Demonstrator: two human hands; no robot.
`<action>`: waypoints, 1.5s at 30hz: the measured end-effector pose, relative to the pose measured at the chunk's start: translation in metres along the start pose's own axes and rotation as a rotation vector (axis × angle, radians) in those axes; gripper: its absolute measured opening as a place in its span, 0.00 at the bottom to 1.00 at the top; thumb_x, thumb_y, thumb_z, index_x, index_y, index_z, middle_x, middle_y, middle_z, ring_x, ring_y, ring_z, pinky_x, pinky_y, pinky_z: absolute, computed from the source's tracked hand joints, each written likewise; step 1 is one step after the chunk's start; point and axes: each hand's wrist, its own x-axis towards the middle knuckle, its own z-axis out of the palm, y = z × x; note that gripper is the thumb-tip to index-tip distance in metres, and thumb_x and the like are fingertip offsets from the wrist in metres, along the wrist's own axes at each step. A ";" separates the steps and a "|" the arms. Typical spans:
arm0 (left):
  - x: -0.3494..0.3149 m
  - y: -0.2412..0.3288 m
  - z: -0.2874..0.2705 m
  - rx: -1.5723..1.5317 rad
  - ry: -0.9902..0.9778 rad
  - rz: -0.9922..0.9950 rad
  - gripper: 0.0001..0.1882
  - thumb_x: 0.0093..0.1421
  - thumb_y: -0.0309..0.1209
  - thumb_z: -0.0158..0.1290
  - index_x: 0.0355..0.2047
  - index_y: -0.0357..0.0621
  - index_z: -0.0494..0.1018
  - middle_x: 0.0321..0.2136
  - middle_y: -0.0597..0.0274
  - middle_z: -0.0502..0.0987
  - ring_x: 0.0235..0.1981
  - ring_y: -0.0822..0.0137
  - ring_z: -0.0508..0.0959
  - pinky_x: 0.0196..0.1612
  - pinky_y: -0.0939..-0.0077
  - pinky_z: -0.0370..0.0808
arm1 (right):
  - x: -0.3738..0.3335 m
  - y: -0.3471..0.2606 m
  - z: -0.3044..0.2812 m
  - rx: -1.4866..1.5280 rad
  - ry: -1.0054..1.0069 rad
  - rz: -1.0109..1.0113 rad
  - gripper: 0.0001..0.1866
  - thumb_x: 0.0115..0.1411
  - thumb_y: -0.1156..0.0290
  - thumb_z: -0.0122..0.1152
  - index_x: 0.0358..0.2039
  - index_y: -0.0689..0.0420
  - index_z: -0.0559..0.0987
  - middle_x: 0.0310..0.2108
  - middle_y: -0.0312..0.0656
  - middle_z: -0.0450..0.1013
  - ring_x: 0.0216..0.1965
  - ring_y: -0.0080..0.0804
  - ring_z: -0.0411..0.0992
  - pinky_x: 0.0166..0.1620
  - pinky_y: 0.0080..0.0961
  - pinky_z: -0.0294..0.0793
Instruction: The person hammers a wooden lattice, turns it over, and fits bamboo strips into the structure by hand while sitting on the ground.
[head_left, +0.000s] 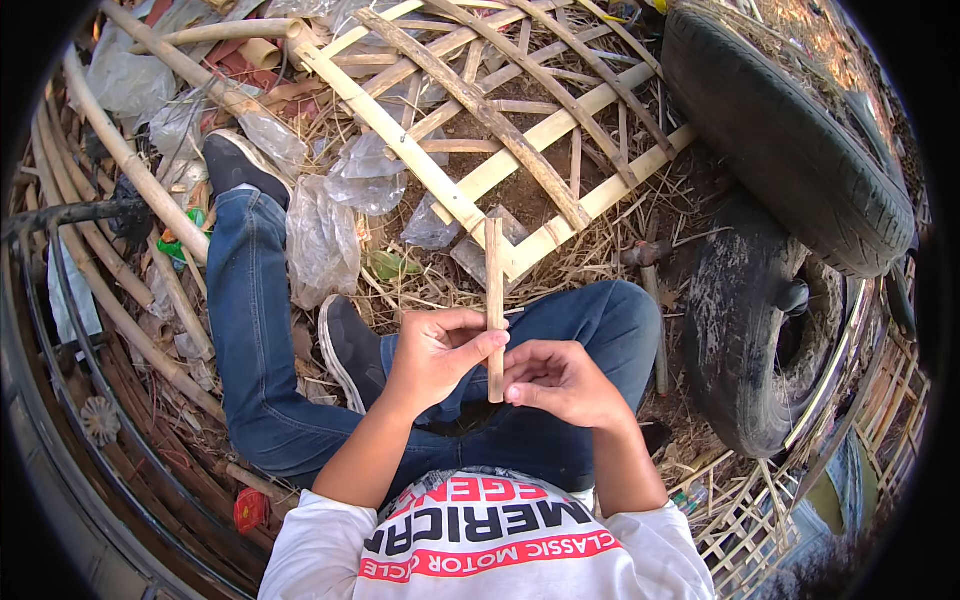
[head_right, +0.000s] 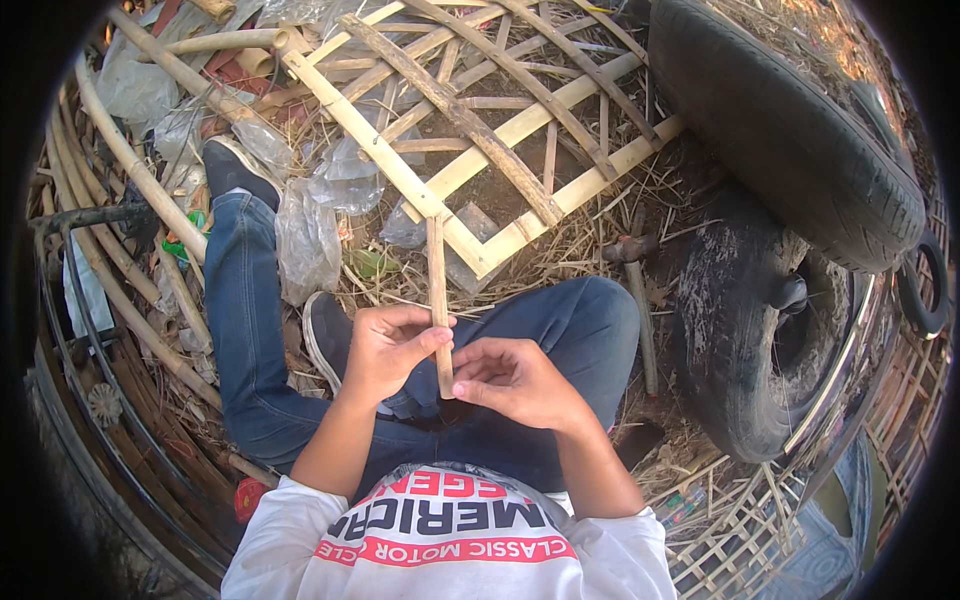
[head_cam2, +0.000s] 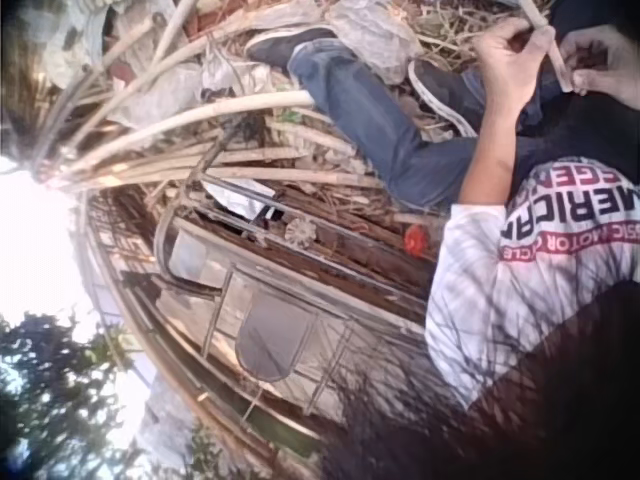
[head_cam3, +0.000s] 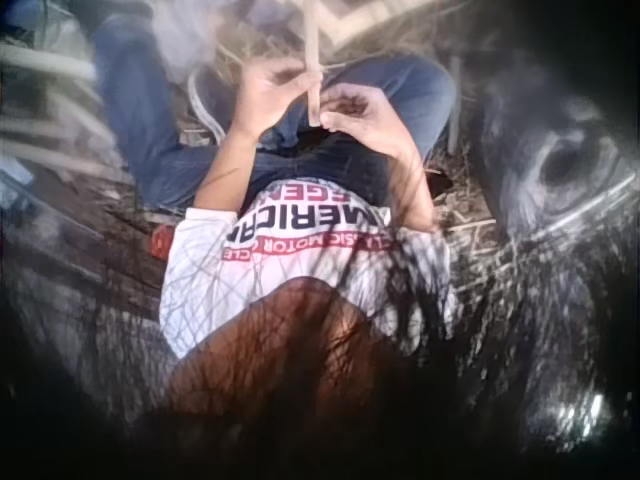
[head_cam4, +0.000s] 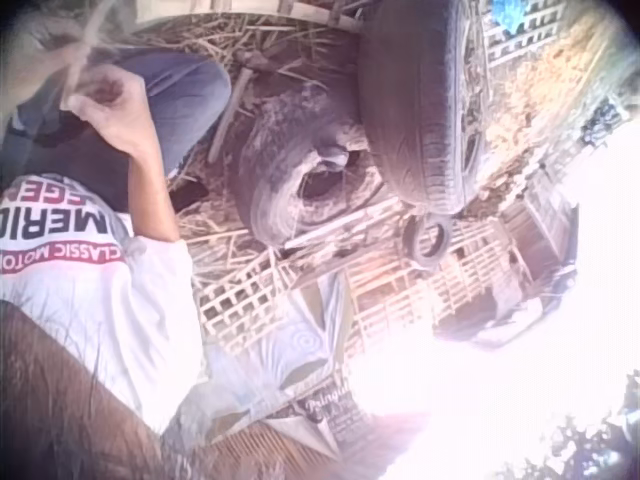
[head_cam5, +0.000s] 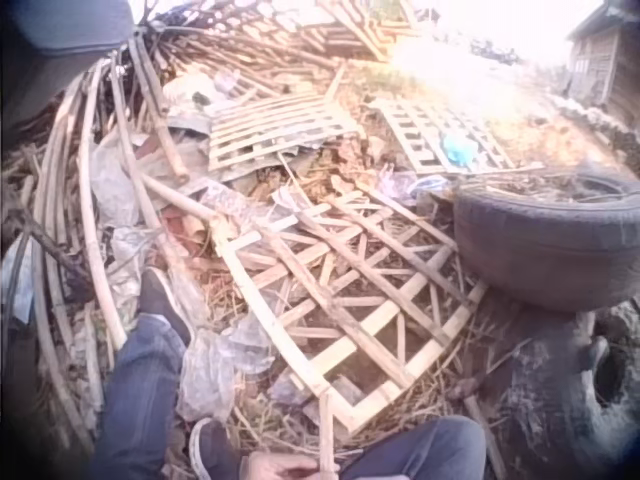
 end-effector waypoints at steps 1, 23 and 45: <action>-0.005 -0.002 0.003 -0.019 0.020 0.039 0.09 0.55 0.20 0.60 0.37 0.27 0.78 0.29 0.54 0.80 0.29 0.71 0.80 0.32 0.79 0.79 | -0.005 0.004 0.007 0.001 -0.014 -0.004 0.11 0.57 0.74 0.66 0.40 0.65 0.78 0.31 0.39 0.78 0.33 0.20 0.75 0.39 0.19 0.75; -0.010 -0.067 -0.030 -0.195 0.052 -0.081 0.11 0.67 0.34 0.48 0.42 0.39 0.72 0.22 0.62 0.76 0.20 0.75 0.75 0.21 0.83 0.71 | 0.064 0.023 -0.037 0.327 0.648 -0.083 0.24 0.63 0.61 0.57 0.50 0.65 0.64 0.42 0.51 0.67 0.36 0.36 0.73 0.33 0.31 0.80; 0.031 -0.086 -0.020 0.139 0.235 0.139 0.16 0.53 0.25 0.63 0.40 0.30 0.76 0.23 0.57 0.81 0.21 0.74 0.78 0.26 0.79 0.75 | 0.079 0.004 -0.056 0.198 0.570 -0.140 0.15 0.59 0.79 0.58 0.46 0.65 0.68 0.42 0.45 0.73 0.43 0.34 0.75 0.44 0.28 0.76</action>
